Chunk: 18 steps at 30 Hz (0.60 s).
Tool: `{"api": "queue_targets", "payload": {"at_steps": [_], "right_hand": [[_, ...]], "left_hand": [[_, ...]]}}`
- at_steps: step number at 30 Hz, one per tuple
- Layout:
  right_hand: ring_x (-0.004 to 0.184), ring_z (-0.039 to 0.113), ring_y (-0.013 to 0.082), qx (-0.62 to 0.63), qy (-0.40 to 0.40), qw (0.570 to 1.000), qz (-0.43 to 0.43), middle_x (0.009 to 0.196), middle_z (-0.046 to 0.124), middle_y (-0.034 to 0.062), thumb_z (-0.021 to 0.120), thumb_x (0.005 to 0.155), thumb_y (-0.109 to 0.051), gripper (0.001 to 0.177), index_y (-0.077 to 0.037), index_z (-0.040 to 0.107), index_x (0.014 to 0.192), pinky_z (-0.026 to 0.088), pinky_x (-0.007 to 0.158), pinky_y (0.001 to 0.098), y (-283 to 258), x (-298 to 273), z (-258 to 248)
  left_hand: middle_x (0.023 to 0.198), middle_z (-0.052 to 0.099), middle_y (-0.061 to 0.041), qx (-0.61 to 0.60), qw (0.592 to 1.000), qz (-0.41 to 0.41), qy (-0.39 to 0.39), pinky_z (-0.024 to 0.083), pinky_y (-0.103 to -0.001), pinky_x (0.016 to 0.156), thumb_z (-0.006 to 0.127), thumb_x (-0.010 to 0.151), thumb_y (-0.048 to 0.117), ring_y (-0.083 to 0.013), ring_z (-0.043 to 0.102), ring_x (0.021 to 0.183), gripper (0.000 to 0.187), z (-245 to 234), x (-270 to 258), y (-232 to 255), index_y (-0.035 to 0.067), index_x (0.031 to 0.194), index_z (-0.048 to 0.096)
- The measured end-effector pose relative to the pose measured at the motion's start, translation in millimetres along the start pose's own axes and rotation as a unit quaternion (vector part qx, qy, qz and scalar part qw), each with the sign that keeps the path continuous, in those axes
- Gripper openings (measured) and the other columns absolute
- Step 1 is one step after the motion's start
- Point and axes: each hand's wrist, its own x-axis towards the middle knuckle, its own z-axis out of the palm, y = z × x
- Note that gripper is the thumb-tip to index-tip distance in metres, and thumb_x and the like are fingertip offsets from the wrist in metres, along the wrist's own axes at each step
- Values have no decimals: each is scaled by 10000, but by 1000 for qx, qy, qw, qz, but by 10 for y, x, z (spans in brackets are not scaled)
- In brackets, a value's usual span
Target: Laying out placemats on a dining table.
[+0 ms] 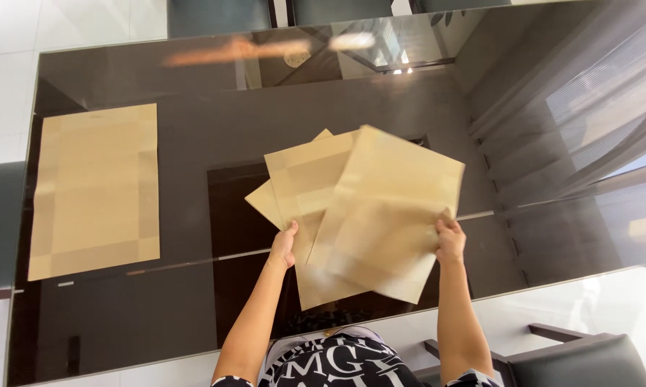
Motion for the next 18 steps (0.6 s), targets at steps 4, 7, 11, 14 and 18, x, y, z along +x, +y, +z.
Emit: {"api": "queue_targets", "payload": {"at_steps": [4,7,11,14,18], "right_hand": [[920,661,128,70,54,993,-79,1054,698,27,672,996,4,176,-64,678,1159,574,815,295,389,1020,-832],[906,659,149,69,99,989,-83,1049,683,40,651,1004,18,158,-46,657,1148,589,794,342,132,1069,-1160],[964,683,163,73,168,983,10,1100,704,40,631,998,-14,190,-72,648,1178,600,828,381,-423,732,-1170],[996,697,185,115,172,976,69,1126,702,53,601,996,-4,243,-91,641,1219,610,836,399,-468,808,-1104],[983,738,248,291,48,951,93,1144,714,85,520,985,26,385,-110,601,1336,655,820,457,-168,1201,-861]], "left_hand": [[1352,638,-169,-14,998,48,45,559,-477,966,607,981,354,-307,639,1194,540,58,222,-184,-31,1358,565],[1319,657,-168,20,996,52,73,565,-428,959,651,1028,313,-282,663,1164,496,102,438,-315,-59,1342,554],[1104,726,-164,103,989,79,66,583,-464,814,691,981,259,-287,702,955,386,348,797,-514,-59,1199,671],[1012,724,-169,186,978,80,42,577,-472,743,683,984,263,-279,678,863,351,828,1023,-887,-46,1149,695],[869,586,-139,325,945,-16,-18,330,-489,657,633,1085,378,-282,436,750,416,1760,802,-1202,-28,1171,662]]}}
